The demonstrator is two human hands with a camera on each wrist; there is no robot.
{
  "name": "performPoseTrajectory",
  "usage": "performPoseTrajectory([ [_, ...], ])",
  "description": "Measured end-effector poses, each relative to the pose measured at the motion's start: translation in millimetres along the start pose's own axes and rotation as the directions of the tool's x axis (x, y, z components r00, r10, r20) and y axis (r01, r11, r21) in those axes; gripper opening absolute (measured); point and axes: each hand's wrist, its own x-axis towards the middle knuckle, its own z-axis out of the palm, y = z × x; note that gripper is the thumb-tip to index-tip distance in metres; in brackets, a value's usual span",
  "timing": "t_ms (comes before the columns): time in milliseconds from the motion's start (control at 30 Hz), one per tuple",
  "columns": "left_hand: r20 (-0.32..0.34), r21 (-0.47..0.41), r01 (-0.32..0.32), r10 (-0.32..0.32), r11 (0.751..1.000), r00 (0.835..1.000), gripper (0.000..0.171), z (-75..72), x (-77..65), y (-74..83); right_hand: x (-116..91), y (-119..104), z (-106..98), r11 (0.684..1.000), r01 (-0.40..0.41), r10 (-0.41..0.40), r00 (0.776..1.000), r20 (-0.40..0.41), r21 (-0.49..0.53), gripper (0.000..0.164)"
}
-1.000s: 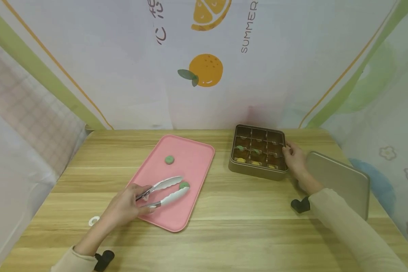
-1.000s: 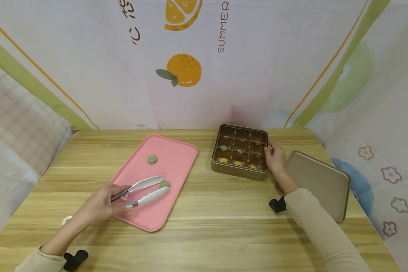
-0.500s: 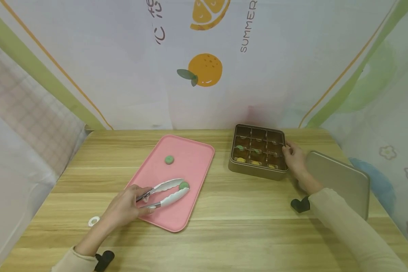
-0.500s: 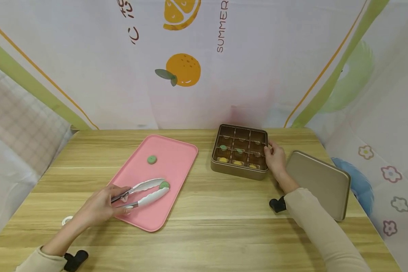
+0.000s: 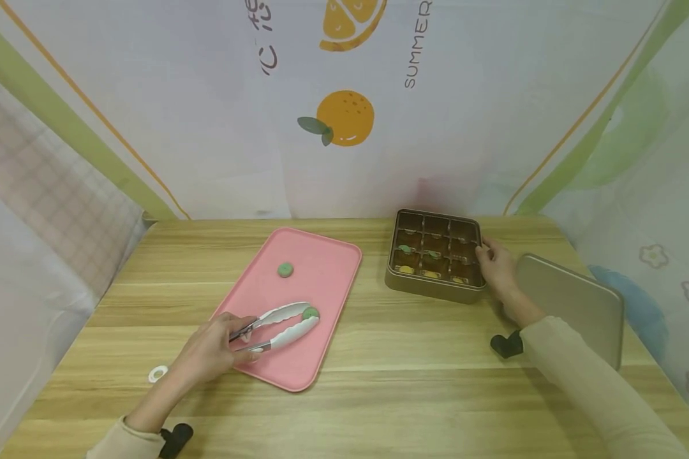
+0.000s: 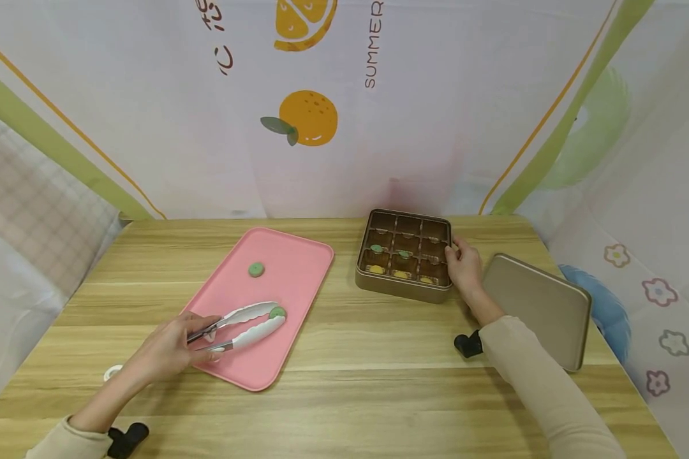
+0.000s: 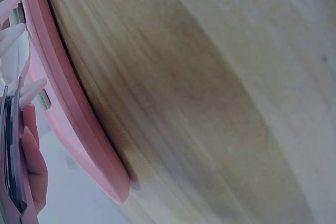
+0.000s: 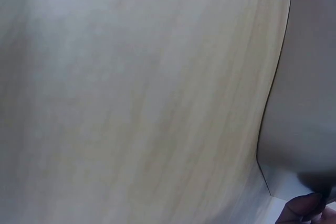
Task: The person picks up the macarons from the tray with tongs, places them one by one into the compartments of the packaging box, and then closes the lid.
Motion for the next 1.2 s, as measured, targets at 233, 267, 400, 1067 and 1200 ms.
performPoseTrajectory([
  [233,0.022,-0.065,0.027,-0.026,0.997,0.999,0.059,-1.9,1.6,0.1,1.0,-0.9,-0.4,1.000,0.004,-0.004,1.000,-0.002,0.002,0.046],
  [267,0.023,-0.077,0.028,-0.026,0.997,0.999,0.059,-2.6,2.3,0.2,1.0,-1.1,-0.5,1.000,0.004,-0.004,1.000,-0.001,0.005,0.046],
  [400,0.024,-0.124,0.027,-0.024,0.992,0.999,0.057,-6.1,6.9,1.6,1.5,-0.7,-0.5,1.000,0.007,-0.007,1.000,-0.002,0.011,0.045],
  [1067,0.055,-0.189,-0.048,0.059,0.981,0.997,0.068,-13.6,70.0,42.6,2.2,2.9,1.7,1.000,0.024,-0.024,1.000,-0.017,0.004,0.044],
  [1200,0.065,-0.199,-0.066,0.080,0.978,0.995,0.065,-10.5,86.3,58.3,3.0,3.0,2.0,1.000,0.030,-0.030,0.999,-0.024,-0.001,0.043],
])
